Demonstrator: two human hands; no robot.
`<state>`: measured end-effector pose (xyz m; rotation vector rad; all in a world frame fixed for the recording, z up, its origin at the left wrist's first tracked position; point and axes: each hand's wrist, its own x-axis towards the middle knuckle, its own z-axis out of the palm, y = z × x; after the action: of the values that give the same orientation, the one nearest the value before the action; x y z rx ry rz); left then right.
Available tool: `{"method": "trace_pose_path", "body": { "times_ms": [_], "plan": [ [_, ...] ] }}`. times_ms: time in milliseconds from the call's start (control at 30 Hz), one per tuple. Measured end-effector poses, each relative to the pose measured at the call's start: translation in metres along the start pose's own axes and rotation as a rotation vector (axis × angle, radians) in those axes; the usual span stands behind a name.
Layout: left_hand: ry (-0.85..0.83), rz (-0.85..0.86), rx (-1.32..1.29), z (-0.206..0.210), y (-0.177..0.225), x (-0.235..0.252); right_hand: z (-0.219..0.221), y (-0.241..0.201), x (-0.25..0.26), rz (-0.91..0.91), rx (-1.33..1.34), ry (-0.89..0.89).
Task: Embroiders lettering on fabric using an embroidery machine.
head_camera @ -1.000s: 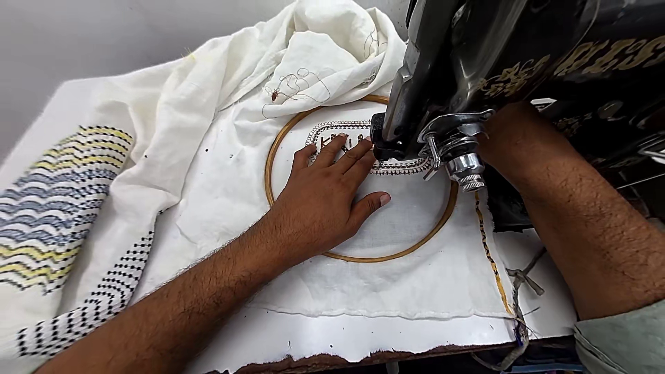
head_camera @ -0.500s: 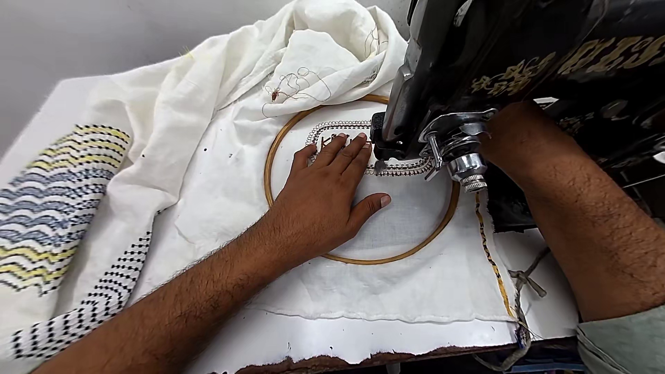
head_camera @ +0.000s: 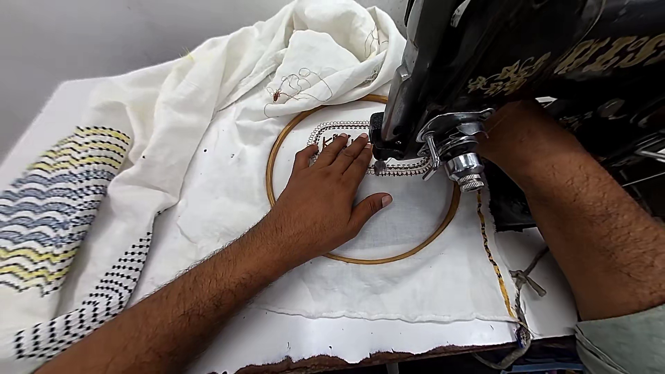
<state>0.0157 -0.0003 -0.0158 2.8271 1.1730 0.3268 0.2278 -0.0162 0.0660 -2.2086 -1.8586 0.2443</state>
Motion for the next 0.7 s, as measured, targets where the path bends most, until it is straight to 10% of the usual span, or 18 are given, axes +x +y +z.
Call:
{"method": "trace_pose_path", "body": {
  "times_ms": [700],
  "plan": [
    [-0.012, -0.012, -0.008, -0.001, 0.0, 0.002, 0.005, 0.006, 0.002, -0.045, 0.007, 0.059]
  ]
}}
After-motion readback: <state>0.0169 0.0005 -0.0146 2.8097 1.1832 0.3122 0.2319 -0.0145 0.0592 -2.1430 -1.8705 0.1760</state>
